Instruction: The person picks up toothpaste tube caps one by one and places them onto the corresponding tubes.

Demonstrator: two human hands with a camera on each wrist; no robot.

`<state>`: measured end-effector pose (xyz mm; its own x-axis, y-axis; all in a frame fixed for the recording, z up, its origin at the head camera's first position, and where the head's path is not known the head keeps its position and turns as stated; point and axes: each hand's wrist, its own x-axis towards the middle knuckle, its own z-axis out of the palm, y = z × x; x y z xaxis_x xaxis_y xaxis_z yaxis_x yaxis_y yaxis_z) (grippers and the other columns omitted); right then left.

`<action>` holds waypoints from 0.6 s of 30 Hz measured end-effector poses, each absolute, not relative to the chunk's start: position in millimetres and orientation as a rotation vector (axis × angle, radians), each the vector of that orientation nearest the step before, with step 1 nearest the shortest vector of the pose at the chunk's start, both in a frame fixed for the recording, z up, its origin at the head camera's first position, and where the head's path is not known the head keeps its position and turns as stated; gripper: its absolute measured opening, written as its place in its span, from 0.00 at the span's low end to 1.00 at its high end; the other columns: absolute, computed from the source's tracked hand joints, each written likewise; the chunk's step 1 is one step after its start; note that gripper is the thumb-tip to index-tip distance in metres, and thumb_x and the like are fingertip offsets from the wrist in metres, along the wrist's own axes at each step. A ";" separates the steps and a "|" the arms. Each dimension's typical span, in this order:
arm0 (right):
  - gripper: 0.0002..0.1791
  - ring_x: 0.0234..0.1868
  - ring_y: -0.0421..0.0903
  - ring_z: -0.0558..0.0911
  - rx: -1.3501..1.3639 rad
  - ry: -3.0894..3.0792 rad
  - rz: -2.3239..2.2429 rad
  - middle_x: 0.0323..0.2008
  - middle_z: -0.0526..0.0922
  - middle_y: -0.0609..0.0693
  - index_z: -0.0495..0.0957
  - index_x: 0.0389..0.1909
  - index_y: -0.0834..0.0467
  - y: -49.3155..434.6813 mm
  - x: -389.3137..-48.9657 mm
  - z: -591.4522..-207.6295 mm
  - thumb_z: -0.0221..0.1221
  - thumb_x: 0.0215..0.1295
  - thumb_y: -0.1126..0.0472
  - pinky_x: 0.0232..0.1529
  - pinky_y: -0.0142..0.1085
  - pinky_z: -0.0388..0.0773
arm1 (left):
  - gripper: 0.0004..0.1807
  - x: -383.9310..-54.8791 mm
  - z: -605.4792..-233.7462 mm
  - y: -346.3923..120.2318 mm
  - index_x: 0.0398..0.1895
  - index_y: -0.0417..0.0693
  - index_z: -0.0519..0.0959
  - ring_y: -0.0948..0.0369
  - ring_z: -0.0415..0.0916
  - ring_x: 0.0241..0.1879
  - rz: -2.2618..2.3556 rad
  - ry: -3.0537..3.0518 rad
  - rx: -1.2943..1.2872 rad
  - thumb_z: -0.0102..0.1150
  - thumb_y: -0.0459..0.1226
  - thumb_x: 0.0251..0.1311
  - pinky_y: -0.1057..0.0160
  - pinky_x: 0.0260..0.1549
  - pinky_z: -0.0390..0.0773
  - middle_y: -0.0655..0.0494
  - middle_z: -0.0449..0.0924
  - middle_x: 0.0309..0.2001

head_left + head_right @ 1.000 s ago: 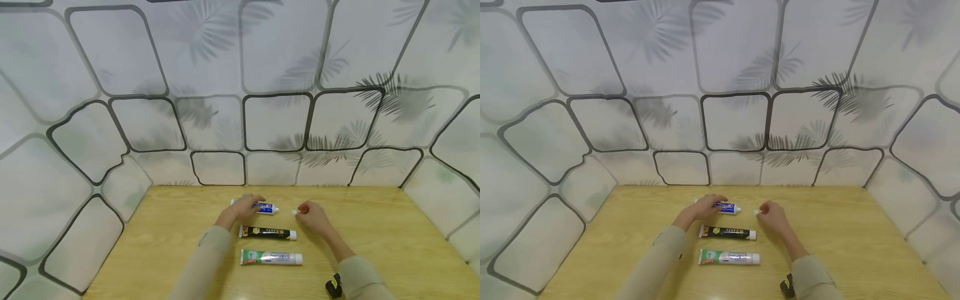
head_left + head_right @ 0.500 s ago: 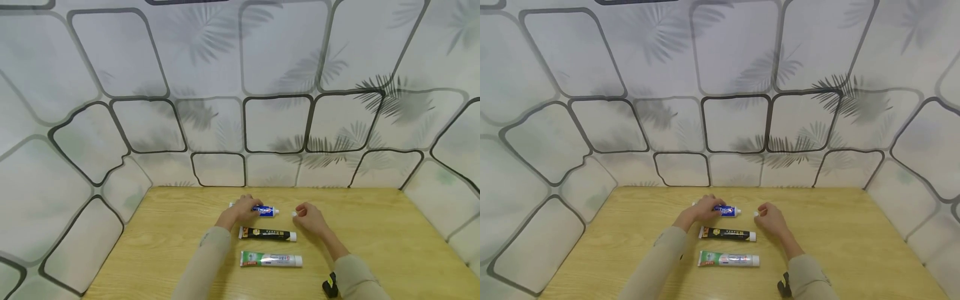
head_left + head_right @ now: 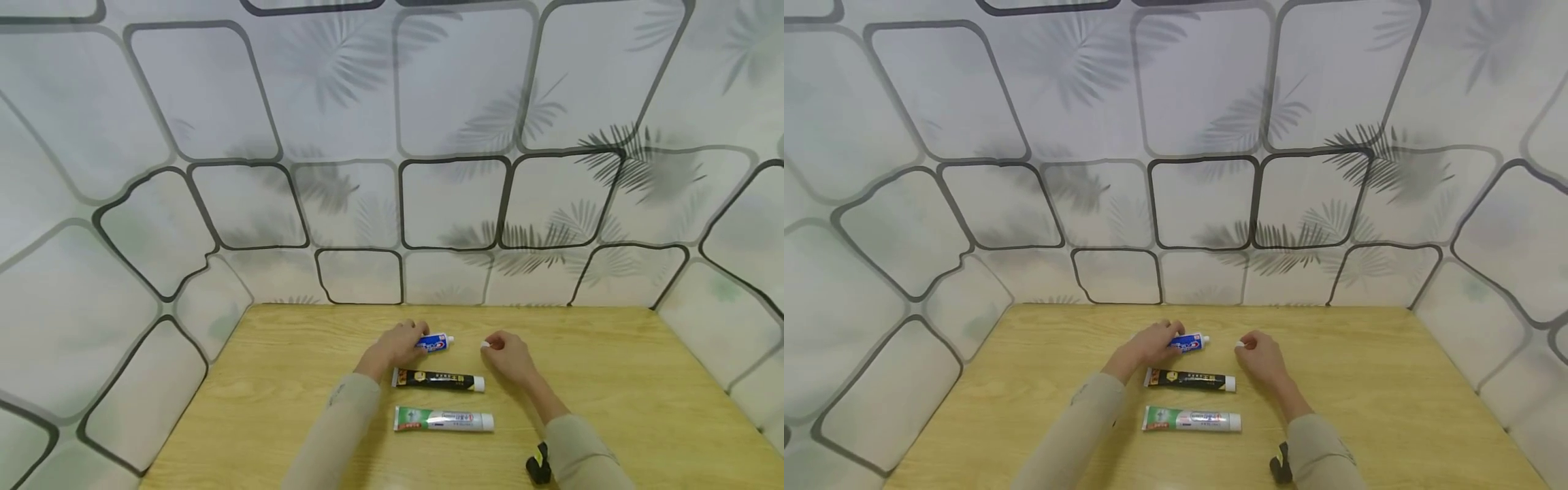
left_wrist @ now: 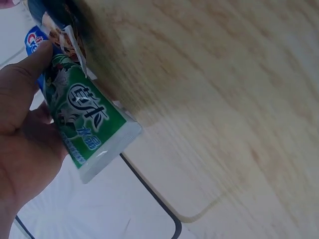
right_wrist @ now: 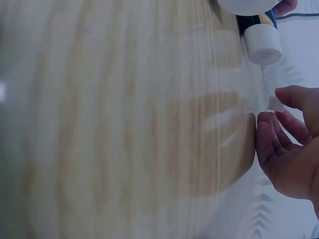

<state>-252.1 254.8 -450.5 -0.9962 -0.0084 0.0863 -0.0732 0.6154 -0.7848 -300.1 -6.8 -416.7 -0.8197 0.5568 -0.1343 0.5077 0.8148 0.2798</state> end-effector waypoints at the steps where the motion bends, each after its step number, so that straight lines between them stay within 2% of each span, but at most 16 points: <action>1: 0.12 0.37 0.49 0.80 0.057 -2.743 1.343 0.34 0.82 0.56 0.80 0.43 0.69 256.4 -251.7 -450.9 0.61 0.63 0.64 0.39 0.40 0.76 | 0.19 -299.4 -416.8 -6.9 0.61 0.55 0.69 0.55 0.75 0.48 0.339 2.802 0.826 0.57 0.45 0.71 0.55 0.47 0.77 0.50 0.73 0.52; 6: 0.14 0.37 0.48 0.79 0.012 -2.723 1.345 0.36 0.82 0.57 0.79 0.46 0.70 263.8 -247.4 -450.5 0.60 0.64 0.65 0.38 0.38 0.75 | 0.19 -297.4 -415.1 -12.5 0.61 0.53 0.67 0.56 0.76 0.40 0.470 2.829 0.806 0.55 0.45 0.71 0.57 0.38 0.78 0.49 0.71 0.50; 14: 0.17 0.30 0.47 0.84 -0.156 -2.575 1.516 0.41 0.82 0.62 0.76 0.52 0.70 267.5 -238.7 -439.9 0.57 0.68 0.63 0.28 0.33 0.79 | 0.20 -287.6 -398.9 -25.8 0.62 0.49 0.70 0.57 0.75 0.48 0.889 2.703 0.790 0.56 0.43 0.71 0.57 0.48 0.76 0.48 0.74 0.54; 18: 0.18 0.29 0.49 0.85 -0.171 -2.471 1.588 0.43 0.82 0.64 0.75 0.54 0.69 265.7 -231.9 -429.5 0.57 0.69 0.61 0.26 0.34 0.81 | 0.23 -273.4 -388.9 -28.1 0.67 0.48 0.69 0.58 0.77 0.50 0.988 2.631 0.806 0.55 0.42 0.72 0.59 0.47 0.77 0.46 0.78 0.56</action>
